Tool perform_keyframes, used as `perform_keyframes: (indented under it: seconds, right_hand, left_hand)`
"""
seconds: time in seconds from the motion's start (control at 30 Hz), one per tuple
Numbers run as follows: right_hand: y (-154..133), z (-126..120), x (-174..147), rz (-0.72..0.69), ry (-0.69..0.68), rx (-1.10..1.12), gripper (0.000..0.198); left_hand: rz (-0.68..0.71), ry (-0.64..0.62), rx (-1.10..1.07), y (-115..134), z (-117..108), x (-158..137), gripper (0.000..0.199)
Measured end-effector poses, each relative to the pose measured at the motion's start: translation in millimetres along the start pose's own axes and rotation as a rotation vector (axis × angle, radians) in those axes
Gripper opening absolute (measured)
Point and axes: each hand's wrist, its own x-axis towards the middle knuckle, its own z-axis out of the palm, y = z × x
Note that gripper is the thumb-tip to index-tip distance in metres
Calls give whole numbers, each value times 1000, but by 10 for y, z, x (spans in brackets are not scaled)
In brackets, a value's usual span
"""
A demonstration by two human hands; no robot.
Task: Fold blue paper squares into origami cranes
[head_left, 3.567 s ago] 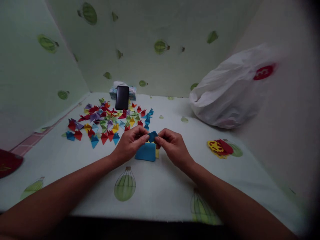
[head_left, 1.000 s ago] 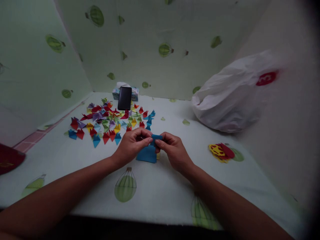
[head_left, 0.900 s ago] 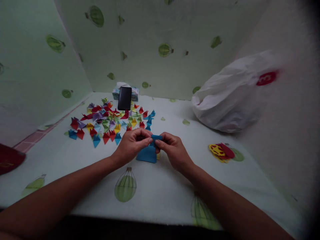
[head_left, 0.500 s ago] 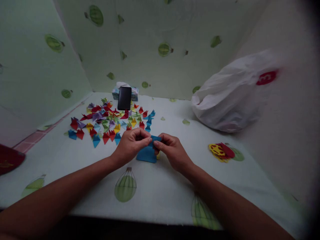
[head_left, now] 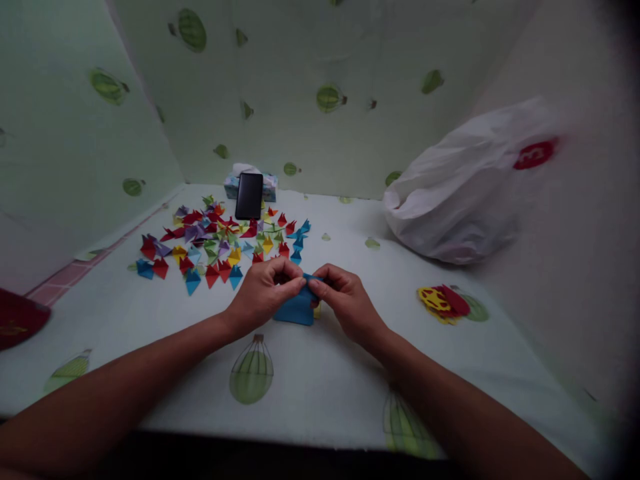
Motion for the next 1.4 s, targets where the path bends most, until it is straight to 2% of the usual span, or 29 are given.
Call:
perform_keyframes:
  seconds: [0.27,0.7,0.83,1.03,1.2,1.4]
  right_hand:
    - [2,-3,3,-13,-8,-65,27]
    - [-37,-15,6,-51,-15,-202,25]
    - [-78,-13,2,-51,28,-240,24]
    - [-90,-29,6,-66,82,-235,25]
    - [-73,-7,-5,-64,126,-165,25]
    - [-41,12,1,-26,121,-28,28]
  left_hand:
    - [15,-16,17,-43,-1,5,16]
    - [-8,-74,-245,-35,11,23,23]
    - [-87,-113,-290,-41,6,33,25]
    - [-240,-222,-177,-22,4,36,25]
    - [-307,-201,-240,15,30,38,26]
    - [-312,-204,-311,-11,32,30,24]
